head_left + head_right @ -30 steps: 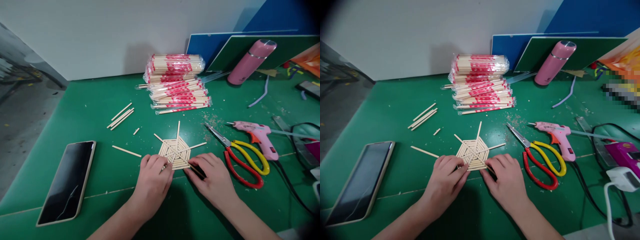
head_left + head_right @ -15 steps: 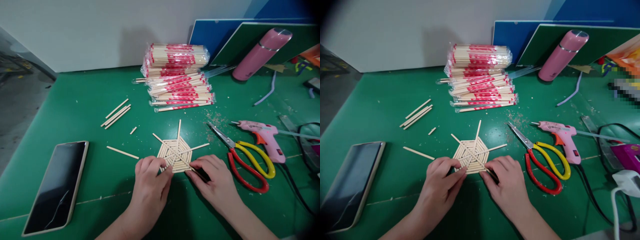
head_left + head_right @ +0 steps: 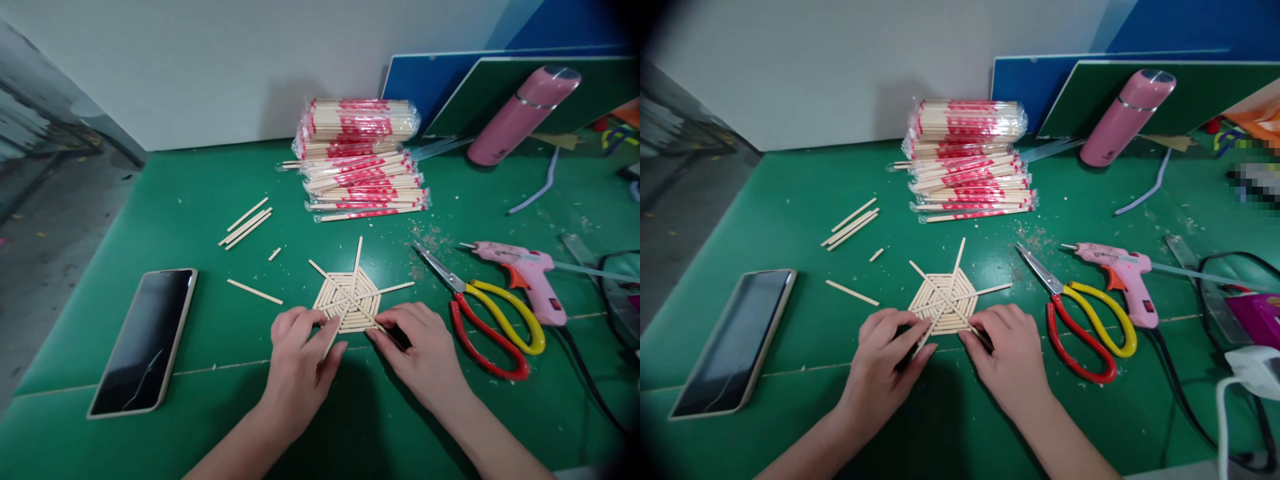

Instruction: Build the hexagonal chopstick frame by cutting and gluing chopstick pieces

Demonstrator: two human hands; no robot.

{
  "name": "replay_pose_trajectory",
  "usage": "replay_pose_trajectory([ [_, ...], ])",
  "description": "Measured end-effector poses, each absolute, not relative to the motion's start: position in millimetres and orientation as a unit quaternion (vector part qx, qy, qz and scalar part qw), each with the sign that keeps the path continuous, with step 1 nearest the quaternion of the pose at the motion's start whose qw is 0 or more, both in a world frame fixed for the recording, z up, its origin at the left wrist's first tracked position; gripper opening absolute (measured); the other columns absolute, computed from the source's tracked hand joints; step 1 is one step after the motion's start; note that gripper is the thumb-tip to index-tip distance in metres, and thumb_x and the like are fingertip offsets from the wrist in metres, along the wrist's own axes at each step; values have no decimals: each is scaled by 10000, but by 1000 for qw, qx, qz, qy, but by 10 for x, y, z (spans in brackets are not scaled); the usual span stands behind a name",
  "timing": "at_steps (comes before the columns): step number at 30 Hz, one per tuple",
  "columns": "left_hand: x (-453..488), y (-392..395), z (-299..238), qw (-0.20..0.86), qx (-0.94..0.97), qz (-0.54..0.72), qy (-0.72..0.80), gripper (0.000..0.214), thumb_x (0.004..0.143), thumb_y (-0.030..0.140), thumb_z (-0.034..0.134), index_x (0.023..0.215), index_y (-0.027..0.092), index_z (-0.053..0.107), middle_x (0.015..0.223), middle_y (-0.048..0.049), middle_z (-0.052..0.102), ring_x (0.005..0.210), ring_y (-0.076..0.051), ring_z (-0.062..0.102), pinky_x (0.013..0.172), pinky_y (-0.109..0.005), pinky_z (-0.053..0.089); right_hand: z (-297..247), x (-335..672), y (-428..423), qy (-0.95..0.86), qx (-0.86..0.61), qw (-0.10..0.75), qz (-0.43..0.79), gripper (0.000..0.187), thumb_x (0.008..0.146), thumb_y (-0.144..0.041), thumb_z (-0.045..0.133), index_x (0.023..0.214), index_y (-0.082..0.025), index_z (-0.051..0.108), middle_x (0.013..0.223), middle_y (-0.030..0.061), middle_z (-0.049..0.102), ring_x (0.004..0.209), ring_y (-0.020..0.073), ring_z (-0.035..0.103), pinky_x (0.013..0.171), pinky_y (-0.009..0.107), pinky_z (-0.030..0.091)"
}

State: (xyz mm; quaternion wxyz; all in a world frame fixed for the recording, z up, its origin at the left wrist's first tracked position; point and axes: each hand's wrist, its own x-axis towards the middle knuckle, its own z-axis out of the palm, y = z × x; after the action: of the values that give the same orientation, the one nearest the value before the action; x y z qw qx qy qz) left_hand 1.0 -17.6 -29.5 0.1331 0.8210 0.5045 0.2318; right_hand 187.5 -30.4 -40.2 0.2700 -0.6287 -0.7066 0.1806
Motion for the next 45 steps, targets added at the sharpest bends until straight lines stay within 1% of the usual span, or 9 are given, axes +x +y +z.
replay_pose_trajectory([
  [2,17,-241,-283,108,804,245,531,156,738,220,557,871,175,625,820,-63,583,829,-216,465,737,-386,352,-405,1878,-311,-707,-628,273,177,137,742,-328,566,759,-198,610,704,20,608,664,160,497,608,281,306],
  [4,44,-296,-270,91,781,254,563,96,744,227,551,773,182,631,740,-39,596,769,-196,488,719,-371,340,-408,1880,-318,-707,-627,276,175,130,739,-320,566,753,-197,606,700,20,605,668,164,497,608,282,304],
  [7,114,-338,-266,92,761,249,592,114,748,240,546,680,184,618,689,-24,608,726,-186,510,706,-365,317,-408,1882,-321,-709,-622,283,175,118,740,-308,561,747,-196,596,693,19,601,668,166,498,613,283,307],
  [14,212,-337,-324,104,748,235,612,150,780,216,500,698,203,625,714,-15,609,747,-178,518,716,-360,301,-420,1886,-314,-713,-616,286,174,142,753,-314,538,683,-197,575,642,8,574,643,158,488,602,275,305],
  [19,204,-322,-305,119,753,216,611,176,782,197,492,649,192,607,679,-7,593,738,-168,503,707,-343,309,-411,1891,-303,-720,-610,281,175,138,751,-298,545,657,-202,576,629,0,568,633,151,485,592,264,301],
  [27,201,-237,-172,152,761,164,609,236,761,171,491,529,177,532,600,10,564,669,-162,467,608,-302,284,-383,1882,-282,-724,-608,274,176,173,757,-307,536,621,-203,562,595,-6,559,615,150,481,553,254,284],
  [32,203,-195,-127,161,763,149,608,220,731,134,499,516,177,514,583,17,566,651,-162,458,581,-286,260,-382,1877,-274,-724,-612,267,176,174,760,-310,534,625,-205,568,590,-11,559,612,147,487,551,252,286],
  [45,184,-198,-178,151,772,163,595,238,755,177,491,518,177,517,596,-4,571,641,-166,446,551,-283,252,-388,1887,-281,-728,-602,268,189,187,777,-298,528,623,-205,579,597,-5,561,615,150,480,562,260,299],
])
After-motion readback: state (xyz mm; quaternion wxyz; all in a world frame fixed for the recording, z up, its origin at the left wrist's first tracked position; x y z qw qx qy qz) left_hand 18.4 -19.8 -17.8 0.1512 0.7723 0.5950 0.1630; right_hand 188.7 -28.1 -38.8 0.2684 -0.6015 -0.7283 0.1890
